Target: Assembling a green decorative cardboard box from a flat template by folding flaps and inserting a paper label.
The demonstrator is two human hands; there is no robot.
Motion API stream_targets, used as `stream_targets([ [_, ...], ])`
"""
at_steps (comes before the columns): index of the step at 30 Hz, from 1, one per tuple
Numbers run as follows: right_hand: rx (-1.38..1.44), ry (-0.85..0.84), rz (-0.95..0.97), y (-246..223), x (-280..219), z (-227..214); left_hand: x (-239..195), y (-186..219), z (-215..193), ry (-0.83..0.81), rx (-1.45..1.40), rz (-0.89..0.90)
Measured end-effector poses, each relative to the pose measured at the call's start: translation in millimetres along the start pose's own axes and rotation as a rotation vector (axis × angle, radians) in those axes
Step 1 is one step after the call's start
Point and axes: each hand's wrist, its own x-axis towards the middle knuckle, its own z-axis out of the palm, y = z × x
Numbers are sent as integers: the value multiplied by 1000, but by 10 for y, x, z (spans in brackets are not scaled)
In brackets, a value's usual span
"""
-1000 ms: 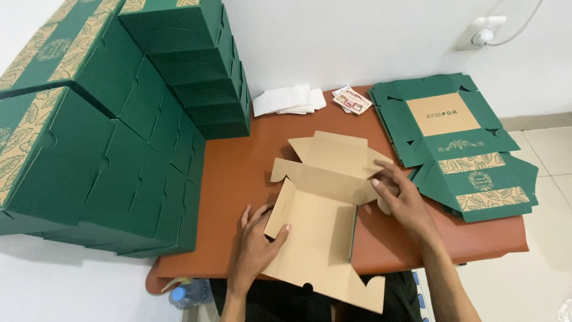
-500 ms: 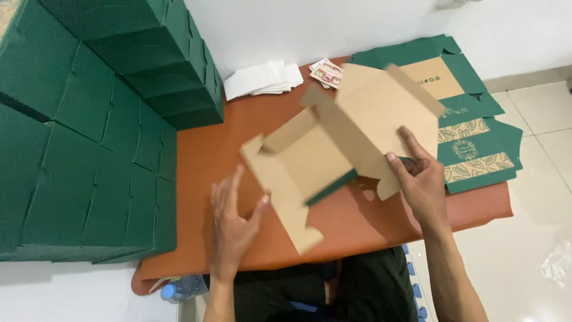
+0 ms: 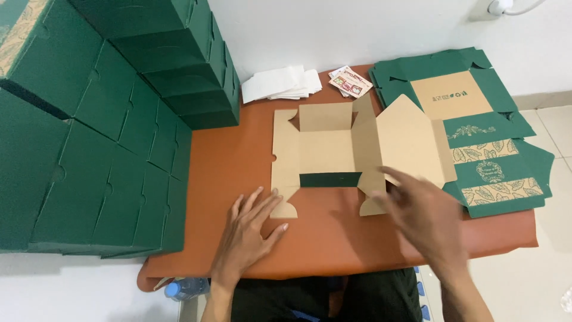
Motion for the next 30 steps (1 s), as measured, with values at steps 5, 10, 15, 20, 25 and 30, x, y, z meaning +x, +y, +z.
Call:
stream_targets([
  [5,6,-9,-614,-111,572,456,-29,3,35,82,28,92],
  [10,52,-520,-613,-400,1220,249,91,1,48,291,104,378],
  [15,211,-589,-528,-630,1178,150,517,54,78,520,75,310],
  [20,381,-619,-535,-469,1176,289,843,27,31,428,107,375],
  [25,420,-628,-494,-457,1181,335,1105,-70,-7,187,239,448],
  [30,422,-557,-534,-396,1208,391,1271,-62,52,187,158,481],
])
